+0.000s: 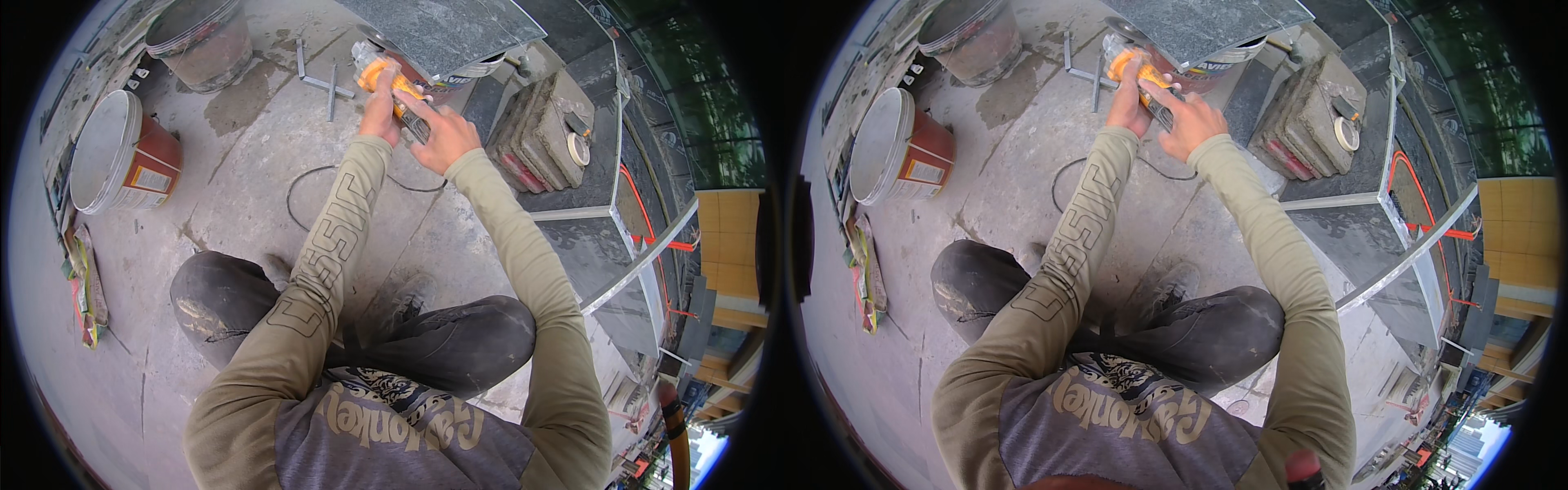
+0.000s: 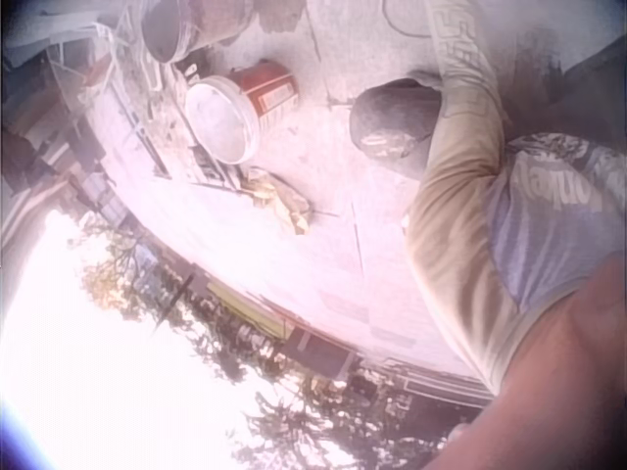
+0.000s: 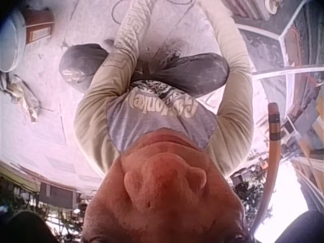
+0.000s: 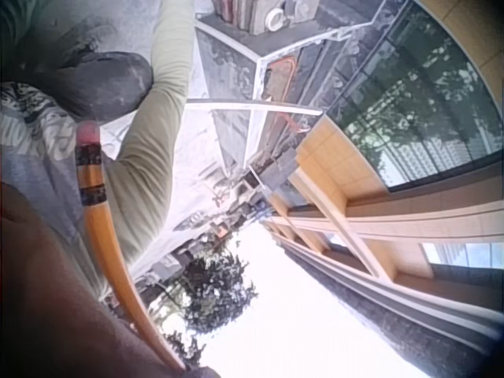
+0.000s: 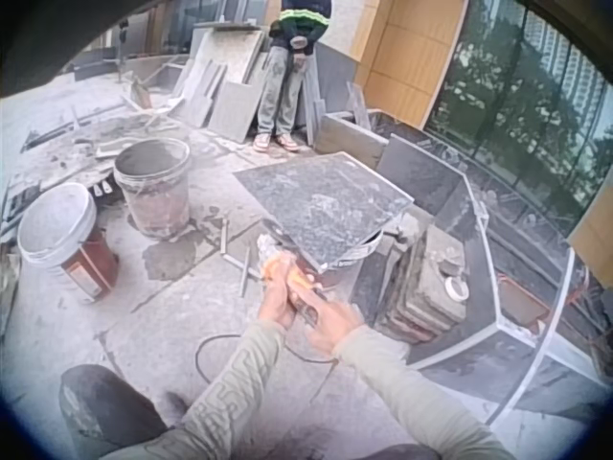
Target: The person uses an angle grinder to cut a dark tile, then lifts and fits the tile into a curved section of a tiled structure.
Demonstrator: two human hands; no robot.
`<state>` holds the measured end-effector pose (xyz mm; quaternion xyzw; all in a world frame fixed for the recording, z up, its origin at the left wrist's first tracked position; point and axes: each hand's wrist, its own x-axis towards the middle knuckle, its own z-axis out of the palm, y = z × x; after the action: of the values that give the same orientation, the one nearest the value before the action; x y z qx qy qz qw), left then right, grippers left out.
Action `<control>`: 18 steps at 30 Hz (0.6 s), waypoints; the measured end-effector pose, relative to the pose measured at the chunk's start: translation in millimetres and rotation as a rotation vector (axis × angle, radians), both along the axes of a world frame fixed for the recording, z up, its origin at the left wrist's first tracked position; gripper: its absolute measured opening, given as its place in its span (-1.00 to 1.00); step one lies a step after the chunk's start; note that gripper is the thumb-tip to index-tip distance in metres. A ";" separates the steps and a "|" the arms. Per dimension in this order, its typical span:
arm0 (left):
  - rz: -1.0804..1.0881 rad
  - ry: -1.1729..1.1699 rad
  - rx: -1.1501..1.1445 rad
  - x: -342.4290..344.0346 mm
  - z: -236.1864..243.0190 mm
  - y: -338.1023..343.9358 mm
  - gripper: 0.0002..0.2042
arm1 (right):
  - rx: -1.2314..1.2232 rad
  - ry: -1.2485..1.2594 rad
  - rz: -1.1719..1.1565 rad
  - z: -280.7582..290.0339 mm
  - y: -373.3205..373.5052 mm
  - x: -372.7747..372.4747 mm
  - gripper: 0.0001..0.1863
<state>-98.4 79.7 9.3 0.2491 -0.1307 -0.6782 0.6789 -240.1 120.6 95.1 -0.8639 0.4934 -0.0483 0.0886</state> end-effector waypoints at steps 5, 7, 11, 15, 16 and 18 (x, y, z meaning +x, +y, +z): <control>-0.020 0.030 -0.004 1.7 1.3 -2.8 -0.58 | 0.028 0.018 -0.027 1.6 -1.7 3.7 -0.03; -0.015 0.034 -0.029 6.4 -5.7 -9.4 -0.58 | 0.028 0.019 -0.030 1.4 -2.2 7.6 -0.04; -0.036 0.043 -0.012 6.6 -5.1 -11.2 -0.57 | 0.029 0.008 -0.036 1.5 -3.8 7.1 -0.05; -0.009 0.015 0.019 -4.1 5.6 7.2 -0.56 | -0.035 -0.018 -0.015 0.7 8.6 -4.5 -0.04; -0.003 0.010 0.014 -8.3 9.3 12.5 -0.56 | -0.035 -0.031 -0.014 -0.3 11.5 -9.0 -0.04; 0.013 0.021 0.010 -17.3 10.5 22.8 -0.55 | -0.033 -0.054 -0.010 -1.6 17.8 -19.4 -0.03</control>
<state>-115.8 102.5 19.9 0.2461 -0.1184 -0.6771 0.6834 -259.5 138.4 93.5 -0.8612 0.4942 -0.0802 0.0877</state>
